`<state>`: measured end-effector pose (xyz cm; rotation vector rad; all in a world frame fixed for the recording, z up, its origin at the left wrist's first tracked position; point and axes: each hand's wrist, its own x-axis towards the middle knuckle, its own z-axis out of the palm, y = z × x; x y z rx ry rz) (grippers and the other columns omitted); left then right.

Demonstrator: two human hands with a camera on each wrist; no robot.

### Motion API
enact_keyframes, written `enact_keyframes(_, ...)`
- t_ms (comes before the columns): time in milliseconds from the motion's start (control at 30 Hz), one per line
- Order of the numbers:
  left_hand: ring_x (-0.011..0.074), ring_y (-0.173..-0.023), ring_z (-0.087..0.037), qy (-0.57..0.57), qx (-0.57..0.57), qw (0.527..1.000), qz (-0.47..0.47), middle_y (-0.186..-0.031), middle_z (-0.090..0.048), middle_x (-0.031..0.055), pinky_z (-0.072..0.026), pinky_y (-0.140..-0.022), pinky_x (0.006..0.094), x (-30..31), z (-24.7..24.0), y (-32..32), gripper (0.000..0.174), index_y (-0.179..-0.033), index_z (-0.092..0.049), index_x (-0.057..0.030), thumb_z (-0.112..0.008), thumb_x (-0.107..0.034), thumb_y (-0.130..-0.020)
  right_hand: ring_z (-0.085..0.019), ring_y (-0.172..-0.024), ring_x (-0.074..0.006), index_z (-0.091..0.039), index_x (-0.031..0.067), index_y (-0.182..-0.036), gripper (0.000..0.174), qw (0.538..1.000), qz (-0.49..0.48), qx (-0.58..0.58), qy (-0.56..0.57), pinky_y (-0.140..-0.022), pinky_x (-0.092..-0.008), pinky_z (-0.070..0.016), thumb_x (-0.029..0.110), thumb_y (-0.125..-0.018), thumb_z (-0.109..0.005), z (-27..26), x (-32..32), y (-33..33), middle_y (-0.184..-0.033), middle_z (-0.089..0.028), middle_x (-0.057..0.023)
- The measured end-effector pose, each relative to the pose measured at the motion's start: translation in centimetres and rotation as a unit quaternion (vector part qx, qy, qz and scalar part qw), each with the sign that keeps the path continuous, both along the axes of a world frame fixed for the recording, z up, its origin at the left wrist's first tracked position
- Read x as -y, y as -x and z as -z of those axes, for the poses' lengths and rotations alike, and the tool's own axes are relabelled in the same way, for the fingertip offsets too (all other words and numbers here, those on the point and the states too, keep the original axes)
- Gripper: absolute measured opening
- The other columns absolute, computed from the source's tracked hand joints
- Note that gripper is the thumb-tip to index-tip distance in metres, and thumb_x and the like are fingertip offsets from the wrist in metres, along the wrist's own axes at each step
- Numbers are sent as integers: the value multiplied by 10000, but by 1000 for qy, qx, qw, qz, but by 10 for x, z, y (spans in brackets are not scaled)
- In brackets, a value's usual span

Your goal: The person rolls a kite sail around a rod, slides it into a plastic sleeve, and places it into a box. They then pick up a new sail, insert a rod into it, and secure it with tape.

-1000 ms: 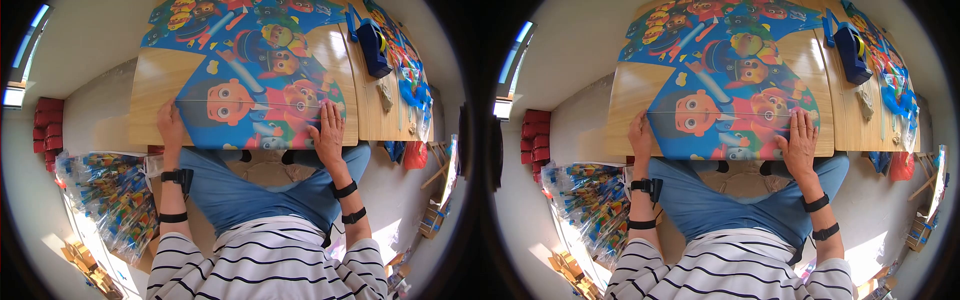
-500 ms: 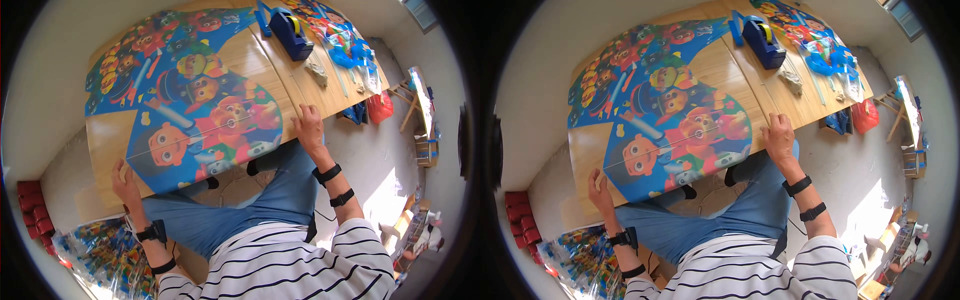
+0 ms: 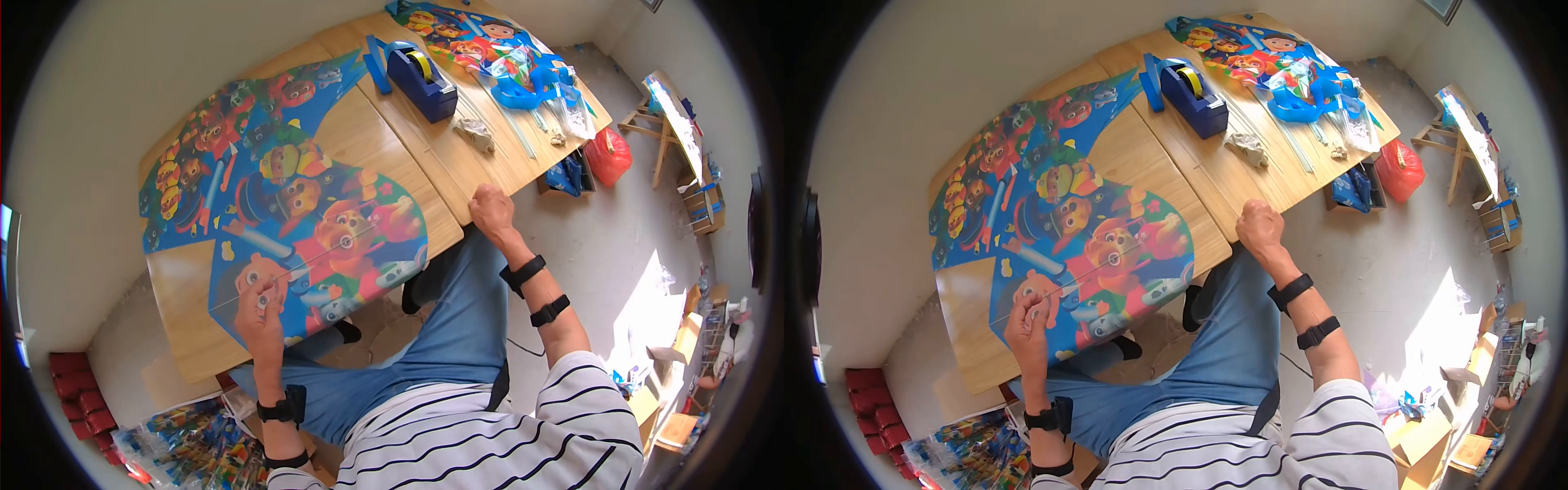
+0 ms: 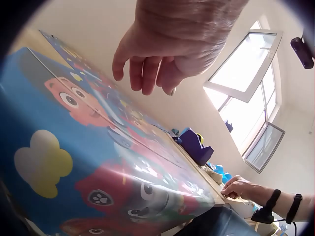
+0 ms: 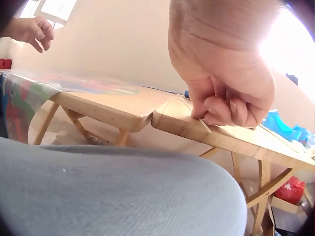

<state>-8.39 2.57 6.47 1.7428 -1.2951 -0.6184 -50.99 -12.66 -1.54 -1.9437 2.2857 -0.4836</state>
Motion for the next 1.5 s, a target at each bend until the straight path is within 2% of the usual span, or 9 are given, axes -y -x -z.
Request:
enact_keyframes(333,187,-1078,-654,17,-31,989,142,-1120,-705,95,-519,-932,317,31,-4,53,267,-1180,-668,18,-678,-31,-917,-666,-821,-434,-627,-18,-820,66,994,-94,-10,47,-701,-504,-534,46,-823,-607,-18,-10,-1,-846,-666,-243)
enact_keyframes(433,174,-1116,-641,-46,-186,971,142,-1235,-659,93,-522,-988,312,46,0,68,337,-1290,-601,42,-601,39,-952,-639,-830,-420,-599,-21,-840,68,971,-198,126,35,-711,-484,-507,42,-864,-607,-46,-30,-16,-848,-651,-222)
enact_keyframes(533,186,-1132,-645,-1,-329,936,127,-1248,-660,113,-529,-984,323,61,-5,86,333,-1307,-589,46,-590,18,-975,-624,-807,-399,-587,-15,-859,58,913,-300,274,-41,-710,-456,-494,36,-877,-609,-79,-55,-40,-827,-637,-200)
enact_keyframes(733,193,-1006,-694,-9,-449,880,153,-1087,-713,113,-555,-926,319,63,-10,81,217,-1192,-632,21,-605,-59,-992,-595,-774,-345,-575,-5,-859,71,878,-342,320,-101,-693,-395,-472,31,-877,-634,-95,-72,-66,-797,-603,-169)
enact_keyframes(833,177,-935,-698,-30,-413,904,101,-1023,-717,103,-562,-903,313,61,-8,77,172,-1139,-636,22,-615,-55,-988,-600,-770,-353,-574,-6,-859,68,885,-353,303,-34,-692,-394,-477,29,-878,-629,-89,-67,-67,-789,-603,-174)
enact_keyframes(1067,156,-890,-699,-44,-381,918,99,-984,-720,79,-581,-851,288,53,8,66,142,-1102,-645,-10,-660,-60,-970,-674,-879,-405,-651,16,-848,116,984,-97,146,30,-754,-491,-529,131,-855,-662,-29,22,-8,-910,-686,-232)
enact_keyframes(1333,153,-873,-693,-64,-355,930,75,-944,-721,95,-578,-822,286,44,5,68,112,-1043,-660,11,-676,-25,-938,-700,-880,-375,-684,71,-855,147,986,88,92,108,-787,-471,-547,210,-807,-700,19,119,64,-894,-719,-191)
enact_keyframes(1467,155,-845,-693,-85,-351,930,70,-943,-719,95,-580,-804,287,40,3,72,114,-1038,-658,13,-680,-21,-932,-704,-867,-373,-671,98,-852,103,975,198,100,26,-765,-470,-553,185,-799,-659,-14,156,76,-889,-717,-182)
enact_keyframes(1500,157,-838,-693,-92,-348,930,69,-940,-718,96,-584,-799,291,38,1,75,116,-1039,-656,15,-680,-21,-931,-707,-877,-373,-671,99,-848,92,976,197,69,55,-758,-469,-554,175,-801,-647,9,176,91,-898,-719,-181)
